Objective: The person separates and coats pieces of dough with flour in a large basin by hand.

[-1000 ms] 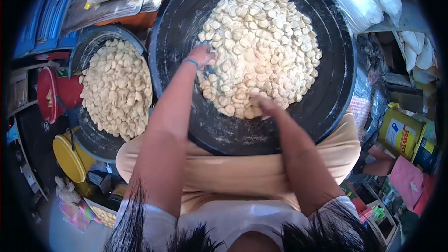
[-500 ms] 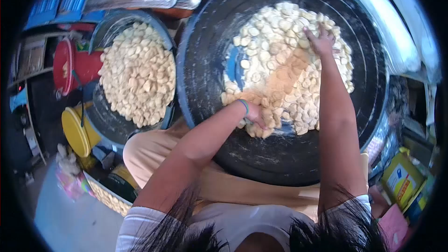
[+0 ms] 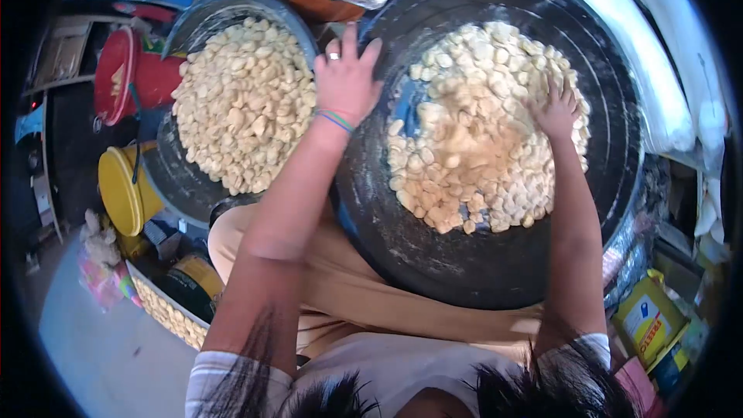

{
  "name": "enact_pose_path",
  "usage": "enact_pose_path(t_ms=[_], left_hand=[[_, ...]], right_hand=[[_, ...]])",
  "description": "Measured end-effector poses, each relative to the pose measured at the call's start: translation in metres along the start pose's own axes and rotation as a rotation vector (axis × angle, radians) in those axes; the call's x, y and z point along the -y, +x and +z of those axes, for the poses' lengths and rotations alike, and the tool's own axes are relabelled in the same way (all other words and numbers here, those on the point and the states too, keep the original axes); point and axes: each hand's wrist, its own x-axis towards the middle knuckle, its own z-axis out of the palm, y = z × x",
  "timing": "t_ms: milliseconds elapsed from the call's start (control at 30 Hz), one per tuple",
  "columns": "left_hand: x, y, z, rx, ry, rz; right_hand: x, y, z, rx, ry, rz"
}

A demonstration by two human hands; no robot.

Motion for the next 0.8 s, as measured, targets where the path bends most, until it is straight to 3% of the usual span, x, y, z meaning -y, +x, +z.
enact_pose_path(t_ms=[33,67,133,200,233,267,300,333,367,467,533,567,600,667,767,800], left_hand=[[-0.001,0.002,-0.004,0.112,0.014,-0.022],[0.000,0.005,-0.002,0.091,-0.040,-0.022],[0.004,0.008,0.002,0.060,-0.143,-0.033],[0.006,0.008,-0.001,0.060,-0.190,-0.031],[0.010,0.009,0.001,0.065,-0.220,-0.025],[0.013,0.012,0.003,0.064,-0.249,-0.019],[0.014,0.014,0.004,0.083,-0.256,-0.036],[0.013,0.019,0.005,0.084,-0.258,-0.038],[0.014,0.019,0.006,0.095,-0.259,-0.044],[0.017,0.015,0.008,0.108,-0.241,-0.052],[0.017,0.016,0.008,0.104,-0.234,-0.050],[0.017,0.017,0.007,0.105,-0.233,-0.050],[0.017,0.016,0.008,0.109,-0.233,-0.051],[0.018,0.017,0.012,0.108,-0.225,-0.062],[0.017,0.017,0.013,0.108,-0.213,-0.071],[0.016,0.017,0.012,0.107,-0.209,-0.075]], right_hand=[[0.002,0.008,0.031,0.019,-0.010,0.162],[0.007,0.011,0.057,0.039,-0.016,0.323],[0.074,0.010,0.023,0.275,0.075,0.203],[0.144,-0.022,0.001,0.351,-0.017,-0.028],[0.163,-0.048,0.044,0.398,-0.079,-0.150],[0.183,-0.082,0.032,0.366,-0.006,-0.275],[0.190,-0.112,0.022,0.498,0.122,-0.453],[0.208,-0.132,0.021,0.653,-0.062,-0.633],[0.199,-0.165,0.020,0.518,0.169,-0.727],[0.166,-0.167,0.016,0.815,0.221,-0.949],[0.142,-0.138,0.013,0.693,-0.100,-0.721],[0.120,-0.111,-0.005,0.680,0.041,-0.449],[0.090,-0.100,0.044,0.225,-0.088,-0.337],[0.087,-0.054,0.045,0.048,0.037,-0.020],[0.147,-0.010,0.050,0.024,0.129,-0.065],[0.178,-0.007,0.034,0.269,0.153,-0.163]])
